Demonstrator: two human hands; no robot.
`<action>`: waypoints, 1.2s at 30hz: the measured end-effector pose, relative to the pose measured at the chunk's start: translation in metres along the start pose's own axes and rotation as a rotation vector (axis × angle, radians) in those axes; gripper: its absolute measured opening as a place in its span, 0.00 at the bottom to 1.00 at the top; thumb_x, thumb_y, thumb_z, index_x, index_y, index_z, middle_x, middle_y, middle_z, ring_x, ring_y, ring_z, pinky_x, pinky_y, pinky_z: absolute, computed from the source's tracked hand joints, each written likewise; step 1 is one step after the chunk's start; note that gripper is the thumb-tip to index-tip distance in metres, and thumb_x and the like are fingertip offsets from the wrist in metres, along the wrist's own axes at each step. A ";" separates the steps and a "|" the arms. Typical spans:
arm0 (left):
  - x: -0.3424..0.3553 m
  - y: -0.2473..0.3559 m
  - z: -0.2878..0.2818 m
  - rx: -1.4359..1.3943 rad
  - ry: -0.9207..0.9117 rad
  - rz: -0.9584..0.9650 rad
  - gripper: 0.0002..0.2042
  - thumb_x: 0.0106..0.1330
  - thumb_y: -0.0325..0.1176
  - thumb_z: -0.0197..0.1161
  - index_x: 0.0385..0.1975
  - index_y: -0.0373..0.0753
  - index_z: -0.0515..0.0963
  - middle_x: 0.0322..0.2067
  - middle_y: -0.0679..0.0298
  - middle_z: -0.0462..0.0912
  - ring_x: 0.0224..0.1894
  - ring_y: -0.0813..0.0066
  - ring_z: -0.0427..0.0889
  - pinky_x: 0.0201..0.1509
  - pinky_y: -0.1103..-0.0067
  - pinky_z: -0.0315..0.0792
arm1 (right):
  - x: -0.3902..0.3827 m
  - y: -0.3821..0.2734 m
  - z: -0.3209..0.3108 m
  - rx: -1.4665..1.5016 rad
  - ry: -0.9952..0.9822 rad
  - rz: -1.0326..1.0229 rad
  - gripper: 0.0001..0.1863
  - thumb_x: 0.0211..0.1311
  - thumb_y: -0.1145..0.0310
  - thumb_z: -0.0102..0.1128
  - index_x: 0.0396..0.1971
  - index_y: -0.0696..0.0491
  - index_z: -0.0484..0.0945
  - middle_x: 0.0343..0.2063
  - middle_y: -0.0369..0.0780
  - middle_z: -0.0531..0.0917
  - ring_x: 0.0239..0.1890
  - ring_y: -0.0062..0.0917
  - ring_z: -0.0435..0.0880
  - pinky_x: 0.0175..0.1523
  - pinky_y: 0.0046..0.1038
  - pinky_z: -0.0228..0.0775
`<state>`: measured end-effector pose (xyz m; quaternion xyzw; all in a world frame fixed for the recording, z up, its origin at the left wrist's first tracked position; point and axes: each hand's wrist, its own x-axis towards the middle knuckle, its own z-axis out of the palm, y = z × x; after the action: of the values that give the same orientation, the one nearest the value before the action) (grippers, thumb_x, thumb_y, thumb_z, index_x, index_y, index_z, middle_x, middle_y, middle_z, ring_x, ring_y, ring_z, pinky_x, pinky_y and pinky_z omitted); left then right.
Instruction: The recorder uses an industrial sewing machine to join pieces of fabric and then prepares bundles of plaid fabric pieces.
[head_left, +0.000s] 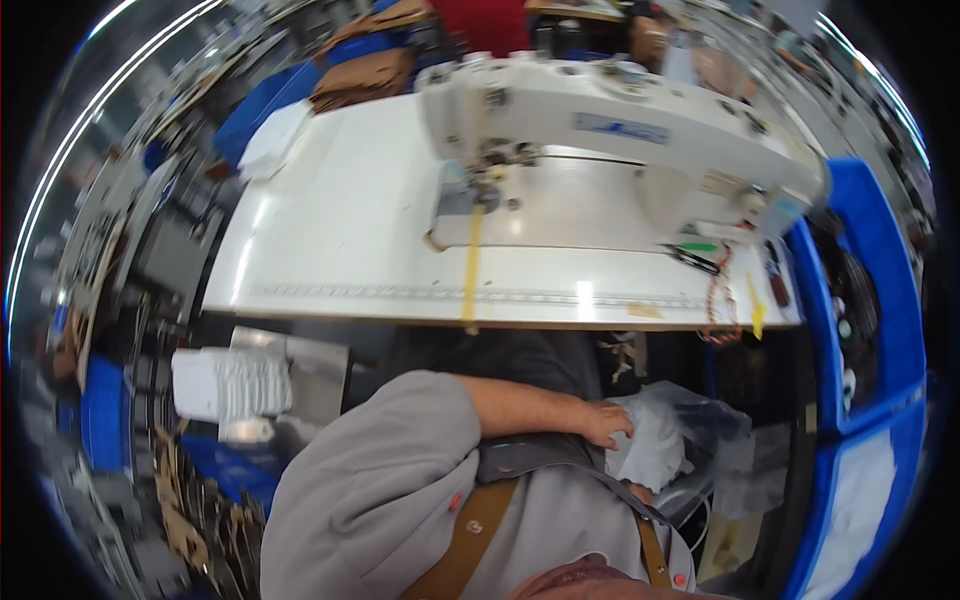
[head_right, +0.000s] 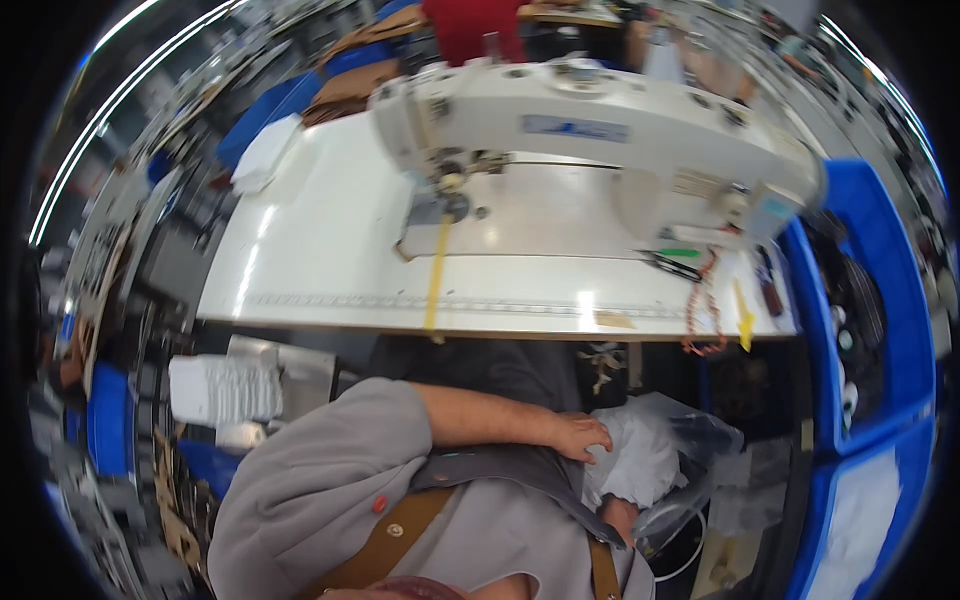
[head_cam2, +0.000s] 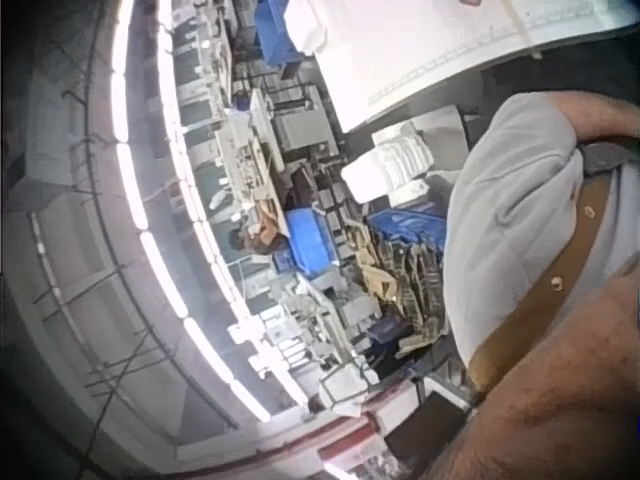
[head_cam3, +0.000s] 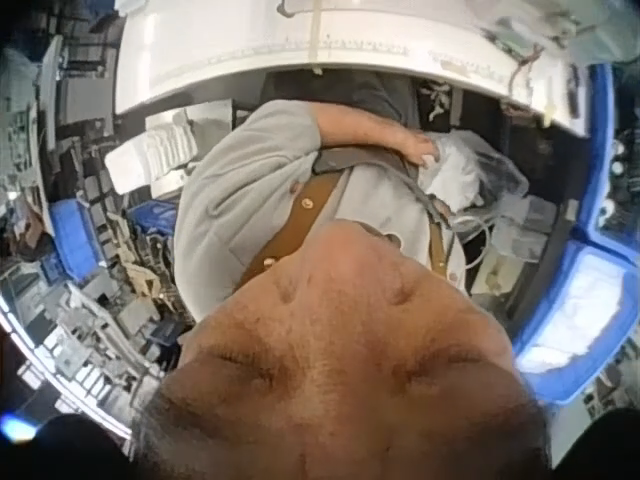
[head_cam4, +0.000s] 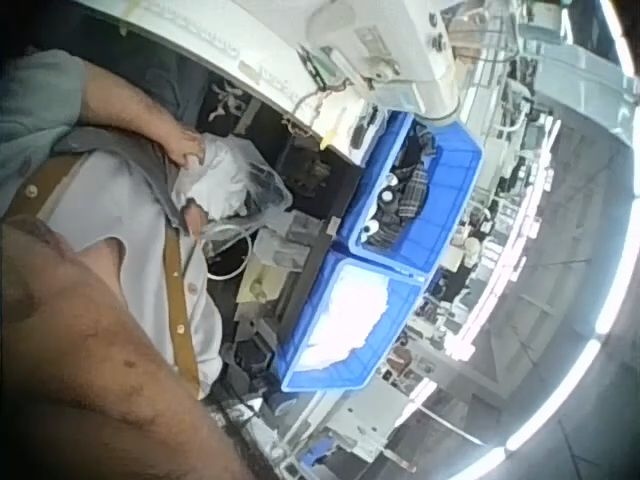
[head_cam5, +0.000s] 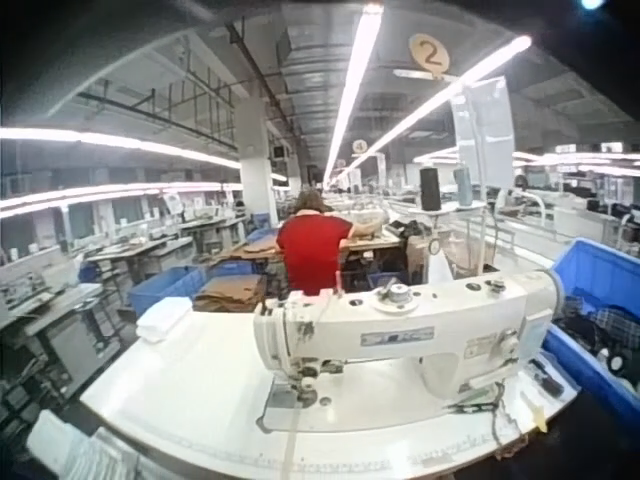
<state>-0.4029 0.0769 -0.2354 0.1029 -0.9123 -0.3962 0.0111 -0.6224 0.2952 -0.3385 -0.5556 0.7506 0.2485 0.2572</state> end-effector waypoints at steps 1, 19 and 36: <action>-0.006 0.004 -0.008 -0.028 0.028 0.025 0.21 0.60 0.40 0.69 0.53 0.41 0.78 0.51 0.57 0.81 0.57 0.57 0.78 0.60 0.65 0.73 | 0.012 0.024 0.014 -0.004 0.083 0.113 0.26 0.54 0.63 0.62 0.56 0.49 0.77 0.40 0.51 0.84 0.46 0.47 0.84 0.52 0.41 0.75; -0.326 0.092 -0.094 -0.185 1.019 -0.393 0.16 0.62 0.35 0.68 0.47 0.36 0.81 0.43 0.56 0.84 0.47 0.58 0.83 0.51 0.68 0.77 | 0.019 -0.046 -0.241 -0.067 0.288 -0.417 0.18 0.54 0.61 0.69 0.43 0.53 0.83 0.30 0.47 0.86 0.35 0.44 0.87 0.41 0.40 0.77; -0.472 0.095 0.080 -0.580 2.267 -1.143 0.14 0.66 0.37 0.68 0.47 0.37 0.79 0.41 0.65 0.83 0.43 0.77 0.80 0.49 0.78 0.73 | -0.096 -0.384 -0.297 -0.228 0.190 -1.369 0.13 0.57 0.68 0.69 0.41 0.56 0.83 0.35 0.46 0.86 0.37 0.40 0.86 0.44 0.38 0.75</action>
<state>0.0334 0.2904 -0.1928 0.7434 -0.1045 -0.2195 0.6231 -0.2621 0.0677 -0.0876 -0.9462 0.2206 0.0583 0.2293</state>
